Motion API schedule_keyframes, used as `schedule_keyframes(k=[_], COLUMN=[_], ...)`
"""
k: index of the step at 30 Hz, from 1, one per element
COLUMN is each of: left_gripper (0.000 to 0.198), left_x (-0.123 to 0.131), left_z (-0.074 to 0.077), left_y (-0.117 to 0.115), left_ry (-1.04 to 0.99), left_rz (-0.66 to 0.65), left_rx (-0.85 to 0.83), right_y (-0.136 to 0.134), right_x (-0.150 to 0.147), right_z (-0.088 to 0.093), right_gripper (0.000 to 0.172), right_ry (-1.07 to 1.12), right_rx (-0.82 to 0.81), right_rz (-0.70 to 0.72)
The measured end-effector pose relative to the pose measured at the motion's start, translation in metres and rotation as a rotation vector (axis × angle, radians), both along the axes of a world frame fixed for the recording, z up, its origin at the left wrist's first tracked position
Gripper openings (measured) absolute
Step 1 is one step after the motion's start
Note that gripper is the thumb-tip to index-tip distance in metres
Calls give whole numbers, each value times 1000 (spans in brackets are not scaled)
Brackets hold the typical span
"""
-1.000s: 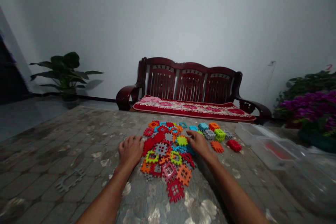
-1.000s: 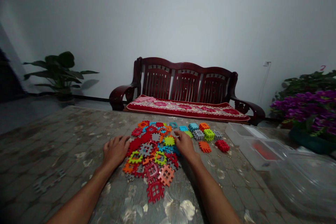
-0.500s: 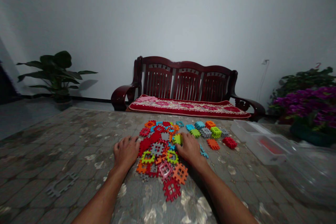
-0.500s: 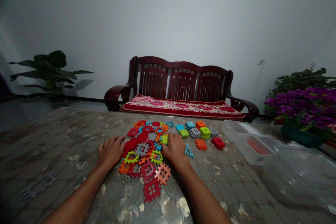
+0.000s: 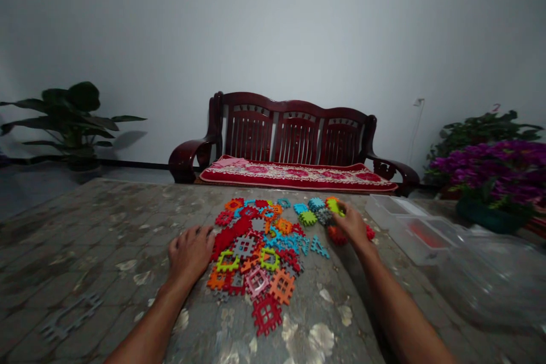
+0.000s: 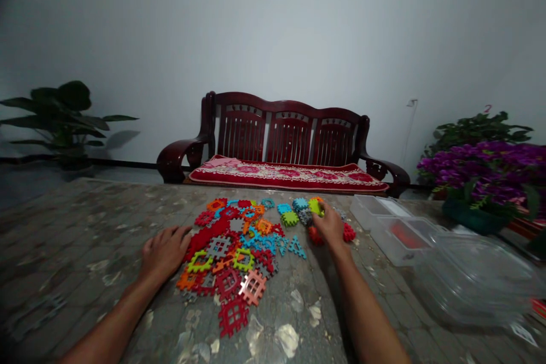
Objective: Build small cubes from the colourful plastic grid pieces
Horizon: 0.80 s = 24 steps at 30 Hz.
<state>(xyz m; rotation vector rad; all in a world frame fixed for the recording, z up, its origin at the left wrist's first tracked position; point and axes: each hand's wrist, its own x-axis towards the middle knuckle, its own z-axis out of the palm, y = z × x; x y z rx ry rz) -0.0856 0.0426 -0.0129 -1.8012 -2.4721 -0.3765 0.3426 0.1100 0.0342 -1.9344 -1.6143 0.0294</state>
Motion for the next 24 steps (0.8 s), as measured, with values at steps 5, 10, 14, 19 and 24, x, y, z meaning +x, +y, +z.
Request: schedule_keyframes(k=[5,10,14,19,24], left_gripper=[49,49,50,50,50], left_x=[-3,-5,-5,-5,-4], left_z=[-4,-4,-5,-7,-5], left_y=[3,4,4,4,2], left_ry=[5,-19,-23,7,12], left_rz=[-4,-12,-7,-3,-11], left_rx=[15,3,11,25,27], right_y=[3,7,11,10,2], right_x=[41,45,44,41,33], right_z=[7,11,9,8,7], right_gripper=[50,50,50,50,50], right_ry=[-165,-232,-239,-239,-212], right_rx=[-131,-186,-180,-168,-83], right_rz=[-126,-129,-123,-124,-108])
